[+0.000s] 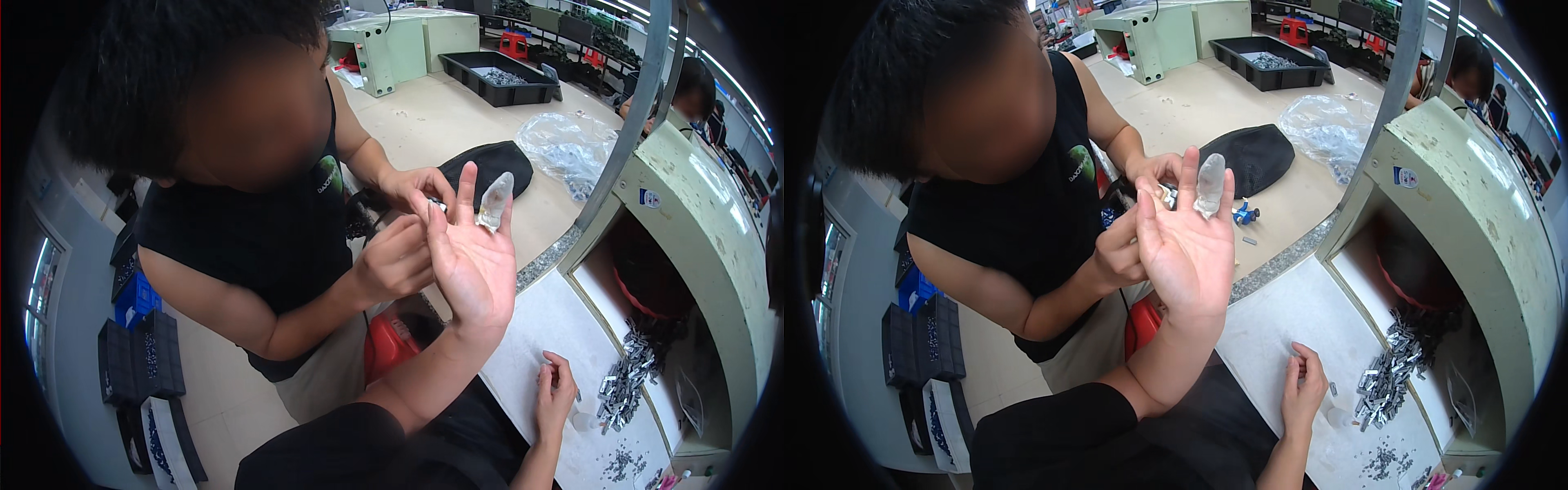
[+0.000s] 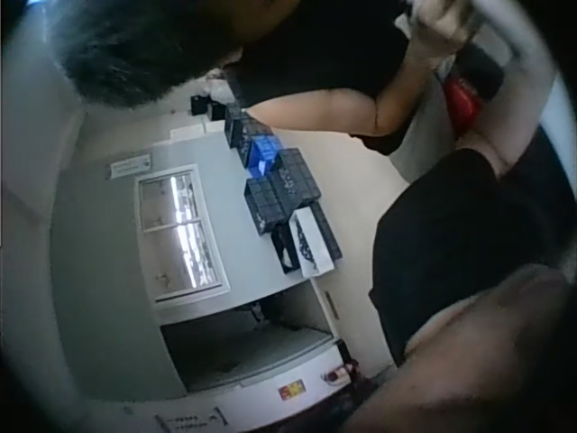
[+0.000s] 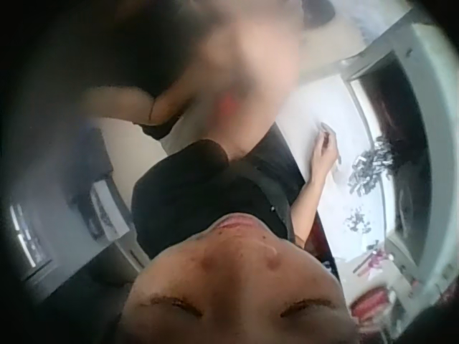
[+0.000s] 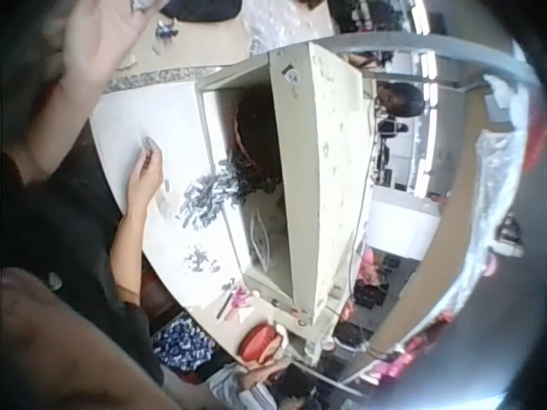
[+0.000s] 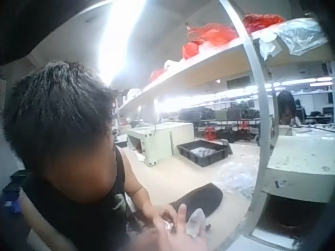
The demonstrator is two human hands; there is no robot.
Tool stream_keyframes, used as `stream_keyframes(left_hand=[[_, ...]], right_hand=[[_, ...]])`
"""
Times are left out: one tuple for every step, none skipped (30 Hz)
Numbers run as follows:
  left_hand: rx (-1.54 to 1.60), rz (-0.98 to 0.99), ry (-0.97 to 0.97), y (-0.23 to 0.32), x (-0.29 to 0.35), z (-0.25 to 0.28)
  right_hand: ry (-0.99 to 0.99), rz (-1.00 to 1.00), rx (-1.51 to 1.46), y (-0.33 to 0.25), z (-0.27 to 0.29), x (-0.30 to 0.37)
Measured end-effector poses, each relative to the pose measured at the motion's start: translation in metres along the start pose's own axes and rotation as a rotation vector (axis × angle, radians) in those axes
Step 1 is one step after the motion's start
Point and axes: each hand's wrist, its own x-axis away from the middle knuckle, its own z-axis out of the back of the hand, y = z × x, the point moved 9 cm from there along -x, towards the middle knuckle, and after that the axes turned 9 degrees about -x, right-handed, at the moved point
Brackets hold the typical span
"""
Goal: The person assembles a toy car part by hand, attaching a motor and small screws to a plastic chassis, and applying adhesive from a bottle to secure the components.
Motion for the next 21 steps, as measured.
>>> stream_keyframes(left_hand=[[0.021,0.022,-0.006,-0.004,-0.001,0.001],[0.042,0.044,-0.012,-0.009,-0.001,0.001],[0.032,0.08,0.006,-0.014,0.006,0.0],[0.037,0.083,0.01,-0.017,0.011,0.0],[0.017,0.117,0.051,-0.023,0.016,0.004],[-0.009,0.157,0.097,-0.032,0.02,0.013],[0.008,0.202,0.049,-0.036,0.022,0.017],[0.005,0.211,0.057,-0.039,0.025,0.022],[-0.071,0.15,0.068,-0.032,0.027,0.02],[-0.148,0.088,0.079,-0.025,0.03,0.017],[-0.16,0.086,0.068,-0.025,0.035,0.013],[-0.155,0.099,0.067,-0.03,0.043,0.007],[-0.161,0.205,0.009,-0.041,0.054,-0.006],[-0.167,0.313,-0.049,-0.051,0.067,-0.013],[-0.145,0.416,-0.345,-0.056,0.095,-0.032],[-0.12,0.516,-0.642,-0.055,0.123,-0.048],[0.025,0.652,-0.902,-0.042,0.145,-0.078],[0.185,0.789,-1.159,-0.024,0.169,-0.103],[0.277,0.805,-1.205,-0.015,0.184,-0.102],[0.364,0.818,-1.25,-0.007,0.199,-0.099],[0.37,0.823,-1.255,-0.006,0.197,-0.104]], right_hand=[[0.001,-0.002,0.0,-0.001,0.0,0.0],[0.002,-0.005,0.001,-0.001,0.0,0.0],[0.003,-0.007,0.007,-0.001,0.001,0.001],[0.007,-0.002,0.013,-0.003,0.002,0.001],[0.013,0.003,0.018,-0.005,0.003,0.001],[0.014,-0.009,0.023,-0.005,0.003,0.0],[0.007,-0.038,0.019,-0.003,0.001,0.0],[-0.001,-0.067,0.013,0.0,0.0,0.0],[0.005,-0.069,0.016,0.0,0.001,0.0],[0.002,-0.045,0.019,0.0,0.0,0.001],[-0.003,-0.022,0.021,-0.001,-0.001,0.002],[0.008,-0.028,0.026,0.001,0.003,0.003],[0.006,-0.022,0.027,0.0,0.004,0.003],[0.005,-0.018,0.027,0.0,0.005,0.002],[0.012,-0.017,0.025,0.006,0.006,0.003],[0.014,-0.047,-0.034,0.021,0.006,0.004],[0.012,-0.08,-0.091,0.031,0.006,0.006],[0.021,-0.087,-0.087,0.02,0.007,0.005],[0.009,-0.049,-0.041,0.004,0.007,0.003],[-0.005,-0.009,0.002,-0.008,0.003,0.001],[0.007,0.023,0.011,-0.011,0.003,0.0]])
